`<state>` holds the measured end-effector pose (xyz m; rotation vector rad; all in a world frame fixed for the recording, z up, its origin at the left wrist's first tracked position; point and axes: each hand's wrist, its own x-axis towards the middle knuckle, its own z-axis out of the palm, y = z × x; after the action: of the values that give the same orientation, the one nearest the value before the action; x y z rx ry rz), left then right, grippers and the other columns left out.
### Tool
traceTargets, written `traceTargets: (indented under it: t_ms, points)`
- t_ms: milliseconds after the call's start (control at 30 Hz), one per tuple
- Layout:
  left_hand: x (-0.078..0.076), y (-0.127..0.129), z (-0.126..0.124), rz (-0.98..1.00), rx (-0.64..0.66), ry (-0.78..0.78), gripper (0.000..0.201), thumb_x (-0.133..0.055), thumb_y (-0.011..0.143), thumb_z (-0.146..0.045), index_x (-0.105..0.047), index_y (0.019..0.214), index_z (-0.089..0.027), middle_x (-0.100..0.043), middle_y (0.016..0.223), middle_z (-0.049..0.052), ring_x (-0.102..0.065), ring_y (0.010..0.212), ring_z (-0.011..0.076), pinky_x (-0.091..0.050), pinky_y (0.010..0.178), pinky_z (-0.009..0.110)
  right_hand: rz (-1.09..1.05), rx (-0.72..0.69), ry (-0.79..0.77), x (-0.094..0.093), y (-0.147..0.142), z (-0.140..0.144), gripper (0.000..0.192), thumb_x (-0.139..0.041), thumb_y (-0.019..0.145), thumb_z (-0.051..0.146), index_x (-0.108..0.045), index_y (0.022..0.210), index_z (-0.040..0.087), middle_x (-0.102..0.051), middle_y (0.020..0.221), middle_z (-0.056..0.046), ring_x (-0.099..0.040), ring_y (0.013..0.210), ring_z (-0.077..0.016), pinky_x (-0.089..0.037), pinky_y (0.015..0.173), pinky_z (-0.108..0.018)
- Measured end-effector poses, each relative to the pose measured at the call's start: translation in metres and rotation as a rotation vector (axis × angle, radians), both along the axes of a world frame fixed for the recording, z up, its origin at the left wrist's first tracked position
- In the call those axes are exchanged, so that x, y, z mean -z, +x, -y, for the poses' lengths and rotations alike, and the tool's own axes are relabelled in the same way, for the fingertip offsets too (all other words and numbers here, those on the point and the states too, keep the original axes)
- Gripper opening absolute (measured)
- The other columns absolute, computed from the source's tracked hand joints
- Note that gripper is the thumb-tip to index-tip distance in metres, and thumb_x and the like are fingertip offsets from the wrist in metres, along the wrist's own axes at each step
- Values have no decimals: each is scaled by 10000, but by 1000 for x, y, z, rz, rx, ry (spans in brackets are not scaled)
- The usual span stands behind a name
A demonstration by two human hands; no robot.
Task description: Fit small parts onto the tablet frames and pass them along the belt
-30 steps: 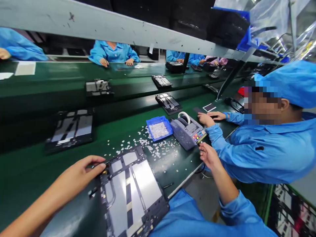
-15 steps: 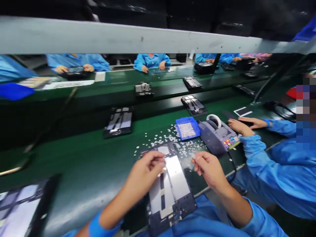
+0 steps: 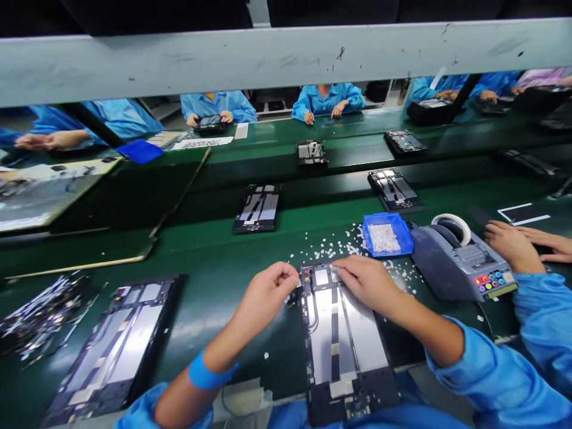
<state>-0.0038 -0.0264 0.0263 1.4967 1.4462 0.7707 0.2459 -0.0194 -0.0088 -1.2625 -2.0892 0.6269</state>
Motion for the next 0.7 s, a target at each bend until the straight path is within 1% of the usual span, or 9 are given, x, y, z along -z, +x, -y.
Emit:
traceTargets:
  t_ms: [33, 100, 167, 267, 333, 400, 533, 700]
  points:
    - [0, 0, -4, -47, 47, -5, 129, -605, 831, -315, -645, 783, -202, -594, 685, -25, -526, 643, 153, -389, 594, 261, 98, -70, 77, 2, -2, -8, 270, -541, 992, 171, -755, 1154, 206, -753, 1056, -71, -653, 981, -211, -483, 892, -337]
    - [2, 2, -12, -122, 115, -3, 122, -575, 849, -299, -650, 825, -206, -610, 704, -24, -544, 661, 162, -390, 604, 268, 261, -171, 203, 7, -8, -22, 271, -554, 1002, 168, -737, 1195, 222, -726, 1007, -63, -607, 915, -205, -458, 830, -323]
    - [5, 4, -19, -192, 163, 12, 131, -556, 863, -295, -651, 845, -207, -622, 727, -18, -555, 677, 170, -390, 614, 278, 379, -229, 309, 11, -14, -30, 258, -568, 1012, 197, -727, 1208, 248, -693, 984, -56, -552, 863, -201, -419, 758, -315]
    - [9, 4, -27, -288, 209, 64, 147, -549, 864, -294, -666, 837, -208, -641, 796, 6, -569, 724, 183, -402, 651, 294, 483, -286, 408, 14, -15, -35, 246, -559, 1026, 215, -714, 1211, 259, -656, 982, -59, -494, 839, -201, -361, 696, -316]
    - [10, 4, -32, -328, 233, 90, 150, -555, 852, -286, -680, 823, -209, -647, 850, 22, -580, 763, 191, -415, 679, 303, 529, -320, 437, 13, -12, -34, 260, -533, 1035, 202, -696, 1235, 238, -640, 979, -68, -477, 849, -205, -343, 686, -322]
    - [11, 6, -37, -345, 255, 76, 142, -566, 828, -275, -687, 798, -207, -644, 857, 28, -588, 776, 197, -425, 690, 308, 566, -348, 448, 10, -10, -33, 275, -507, 1043, 196, -675, 1261, 214, -630, 981, -76, -471, 868, -211, -335, 681, -326]
    - [14, 13, -49, -324, 285, 5, 126, -585, 782, -260, -691, 756, -196, -646, 805, 26, -583, 740, 192, -427, 673, 304, 618, -386, 458, 6, -8, -33, 281, -499, 1037, 186, -654, 1272, 189, -628, 995, -80, -470, 885, -222, -327, 674, -338]
    - [17, 18, -55, -274, 281, -55, 136, -590, 782, -286, -681, 744, -192, -617, 675, -3, -529, 641, 165, -394, 611, 281, 608, -389, 459, 7, -8, -34, 290, -498, 1030, 170, -647, 1279, 182, -632, 998, -83, -466, 890, -225, -326, 680, -339]
